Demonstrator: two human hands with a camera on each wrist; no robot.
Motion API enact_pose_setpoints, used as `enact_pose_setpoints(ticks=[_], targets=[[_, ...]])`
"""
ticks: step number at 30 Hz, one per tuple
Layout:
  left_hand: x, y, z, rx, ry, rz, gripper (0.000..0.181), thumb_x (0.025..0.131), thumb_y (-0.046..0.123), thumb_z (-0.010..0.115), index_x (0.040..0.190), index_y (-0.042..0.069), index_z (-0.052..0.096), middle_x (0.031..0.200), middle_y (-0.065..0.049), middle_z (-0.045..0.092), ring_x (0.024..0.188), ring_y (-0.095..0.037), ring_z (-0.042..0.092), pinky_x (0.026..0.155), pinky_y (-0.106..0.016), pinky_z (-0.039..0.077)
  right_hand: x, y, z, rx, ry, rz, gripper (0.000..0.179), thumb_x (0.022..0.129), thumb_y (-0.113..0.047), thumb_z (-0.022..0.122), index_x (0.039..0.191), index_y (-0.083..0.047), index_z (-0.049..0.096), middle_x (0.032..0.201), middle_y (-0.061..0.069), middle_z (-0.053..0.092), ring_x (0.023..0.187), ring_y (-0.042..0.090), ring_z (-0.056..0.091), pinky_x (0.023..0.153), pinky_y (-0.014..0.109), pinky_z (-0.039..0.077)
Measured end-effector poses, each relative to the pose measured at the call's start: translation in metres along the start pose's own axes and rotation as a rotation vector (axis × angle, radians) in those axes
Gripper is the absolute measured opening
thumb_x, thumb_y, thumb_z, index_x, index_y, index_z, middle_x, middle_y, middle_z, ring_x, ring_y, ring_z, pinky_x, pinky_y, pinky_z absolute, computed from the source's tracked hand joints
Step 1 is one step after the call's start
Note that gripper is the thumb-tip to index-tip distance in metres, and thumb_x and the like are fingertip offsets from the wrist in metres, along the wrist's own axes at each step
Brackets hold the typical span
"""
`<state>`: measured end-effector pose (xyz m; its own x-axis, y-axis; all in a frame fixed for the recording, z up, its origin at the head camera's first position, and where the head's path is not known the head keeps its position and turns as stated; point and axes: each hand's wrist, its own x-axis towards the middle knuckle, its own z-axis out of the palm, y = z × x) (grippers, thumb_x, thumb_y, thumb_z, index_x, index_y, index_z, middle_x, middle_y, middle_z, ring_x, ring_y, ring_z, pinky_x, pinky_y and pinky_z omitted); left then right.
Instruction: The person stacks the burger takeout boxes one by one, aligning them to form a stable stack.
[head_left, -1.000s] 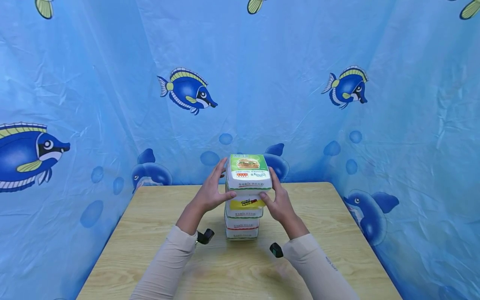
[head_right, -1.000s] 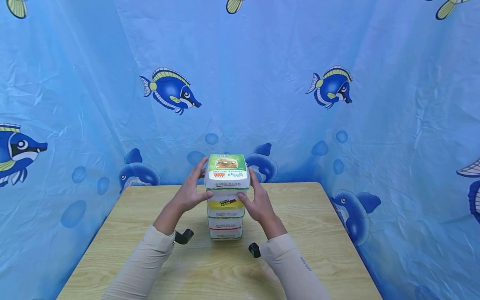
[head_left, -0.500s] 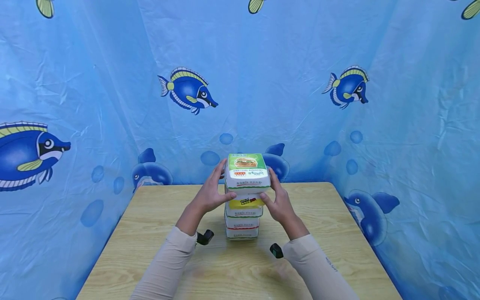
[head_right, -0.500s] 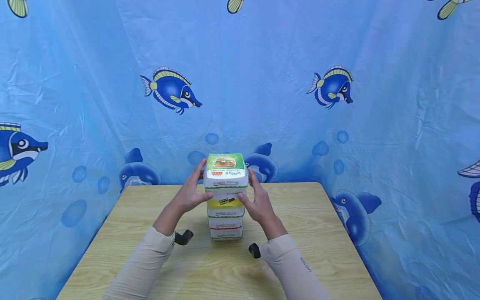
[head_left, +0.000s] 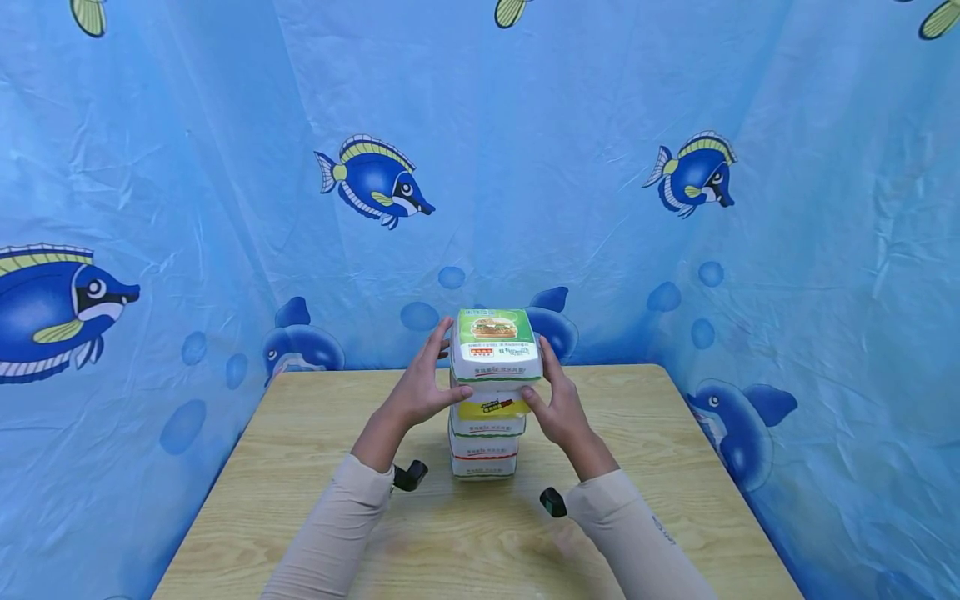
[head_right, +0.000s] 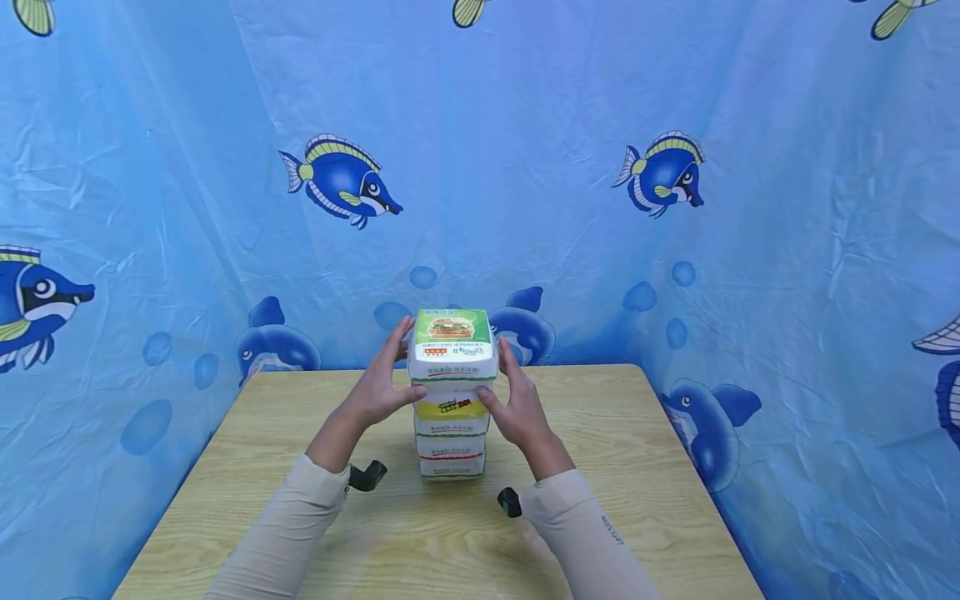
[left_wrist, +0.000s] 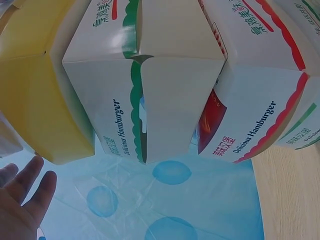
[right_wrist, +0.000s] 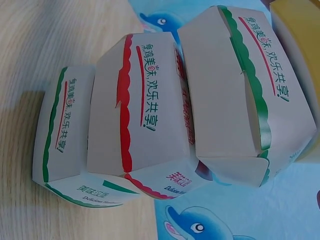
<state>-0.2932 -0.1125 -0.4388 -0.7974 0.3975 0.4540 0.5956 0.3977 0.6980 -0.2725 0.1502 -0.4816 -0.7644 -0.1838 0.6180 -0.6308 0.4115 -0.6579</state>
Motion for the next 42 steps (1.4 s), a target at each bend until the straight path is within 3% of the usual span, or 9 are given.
enact_pose_setpoints(ticks=[4,12,28,35,42], targets=[[0.000,0.000,0.000,-0.006,-0.008,-0.008,0.112,0.073,0.078,0.062,0.157,0.033,0.002,0.160,0.006,0.015,0.133,-0.034,0.039,0.098,-0.065,0.036,0.001,0.000,0.001,0.005,-0.003,0.003,0.083,0.094,-0.059,0.051,0.158,-0.024,0.012,0.149,0.011,0.043,0.133,0.037,0.041,0.101,0.067,0.031],[0.003,-0.005,0.002,-0.034,-0.012,0.011,0.109,0.078,0.068,0.067,0.156,0.036,-0.002,0.150,-0.002,0.037,0.130,-0.027,0.041,0.101,-0.063,0.033,0.004,-0.002,0.001,-0.009,-0.005,-0.003,0.078,0.098,-0.048,0.053,0.158,-0.016,0.014,0.150,0.011,0.041,0.134,0.035,0.040,0.102,0.065,0.032],[0.002,-0.005,-0.002,-0.024,-0.008,-0.005,0.113,0.077,0.075,0.061,0.158,0.024,0.000,0.153,-0.006,0.033,0.129,-0.032,0.041,0.098,-0.066,0.034,0.011,-0.005,0.005,-0.026,-0.037,0.018,0.076,0.099,-0.043,0.053,0.158,-0.020,0.011,0.151,0.011,0.039,0.137,0.034,0.036,0.105,0.065,0.028],[0.002,-0.007,-0.003,-0.043,-0.010,-0.013,0.107,0.077,0.077,0.058,0.156,0.035,-0.003,0.153,-0.003,0.031,0.130,-0.031,0.040,0.098,-0.067,0.034,0.012,-0.006,0.005,-0.042,-0.045,0.031,0.077,0.098,-0.044,0.053,0.158,-0.020,0.011,0.147,0.013,0.045,0.137,0.033,0.036,0.106,0.064,0.026],[0.003,-0.009,-0.002,-0.040,-0.007,-0.013,0.107,0.078,0.076,0.057,0.156,0.035,-0.002,0.155,-0.003,0.028,0.130,-0.033,0.040,0.098,-0.067,0.033,0.014,-0.007,0.005,-0.049,-0.042,0.035,0.078,0.097,-0.048,0.053,0.158,-0.020,0.012,0.144,0.012,0.048,0.135,0.033,0.038,0.106,0.064,0.027]])
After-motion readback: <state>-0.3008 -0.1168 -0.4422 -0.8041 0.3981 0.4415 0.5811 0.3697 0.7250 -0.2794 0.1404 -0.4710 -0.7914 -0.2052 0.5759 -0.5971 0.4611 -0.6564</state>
